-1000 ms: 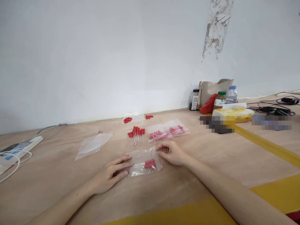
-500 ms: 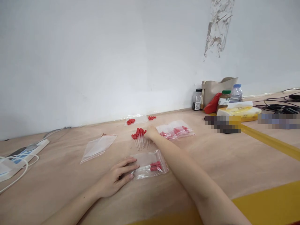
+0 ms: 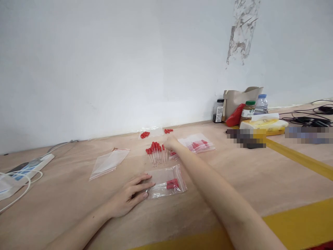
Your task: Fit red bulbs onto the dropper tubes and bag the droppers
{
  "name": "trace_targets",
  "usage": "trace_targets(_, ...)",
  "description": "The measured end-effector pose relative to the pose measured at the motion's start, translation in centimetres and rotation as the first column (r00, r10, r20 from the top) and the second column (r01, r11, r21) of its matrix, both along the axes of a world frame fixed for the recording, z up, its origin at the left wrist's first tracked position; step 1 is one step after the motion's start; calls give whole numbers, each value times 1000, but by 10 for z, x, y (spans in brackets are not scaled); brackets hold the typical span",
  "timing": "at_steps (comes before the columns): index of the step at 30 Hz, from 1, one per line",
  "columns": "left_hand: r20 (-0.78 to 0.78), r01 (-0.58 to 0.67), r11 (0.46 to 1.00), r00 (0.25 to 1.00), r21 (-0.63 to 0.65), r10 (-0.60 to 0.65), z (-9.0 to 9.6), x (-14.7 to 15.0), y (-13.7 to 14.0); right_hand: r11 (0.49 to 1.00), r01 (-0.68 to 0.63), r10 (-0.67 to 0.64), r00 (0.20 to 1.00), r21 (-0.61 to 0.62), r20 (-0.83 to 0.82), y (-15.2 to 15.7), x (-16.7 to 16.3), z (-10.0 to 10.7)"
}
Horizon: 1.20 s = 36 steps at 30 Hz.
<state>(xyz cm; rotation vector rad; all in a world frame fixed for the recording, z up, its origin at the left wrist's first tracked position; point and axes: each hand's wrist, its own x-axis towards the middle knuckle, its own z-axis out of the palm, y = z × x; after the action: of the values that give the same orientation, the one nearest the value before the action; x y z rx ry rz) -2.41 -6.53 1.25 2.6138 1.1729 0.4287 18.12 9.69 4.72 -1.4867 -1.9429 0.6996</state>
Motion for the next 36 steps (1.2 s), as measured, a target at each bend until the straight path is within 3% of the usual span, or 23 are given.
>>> trace_targets(4, -16, -5, 1000, 1000, -4, 5, 2, -1, -1, 992, 120, -122, 981, -23, -151, -34, 46, 5)
trace_targets(6, -17, -10, 1000, 1000, -13, 10, 2, -1, -1, 991, 125, -130, 902, -39, -411, -56, 68, -3)
trace_targets(9, -27, -17, 999, 999, -31, 16, 2, -1, 0, 981, 189, -170, 777, -33, -606, -84, 89, -25)
trace_targets(14, -59, -27, 999, 998, -32, 25, 1, -2, 0, 983, 183, -131, 679, -5, -722, -100, 90, -55)
trace_targets(20, -69, -35, 999, 997, -36, 32, 3, 0, -1, 999, 17, -41, 646, -40, -762, -101, 77, -65)
trace_targets(23, -66, -38, 999, 997, -31, 36, 2, 1, -1, 989, -111, 2, 675, -99, -738, -104, 81, -63)
trace_targets(26, -55, -38, 999, 998, -25, 37, 2, 1, -2, 970, -204, 76, 766, -130, -638, -105, 91, -57)
trace_targets(31, -41, -50, 999, 998, -15, 49, 2, 1, -3, 976, -217, 207, 912, 10, -355, -102, 105, -46)
trace_targets(36, -41, -55, 998, 998, -5, 55, 3, 2, -3, 963, -266, 265, 921, 38, -286, -103, 96, -51)
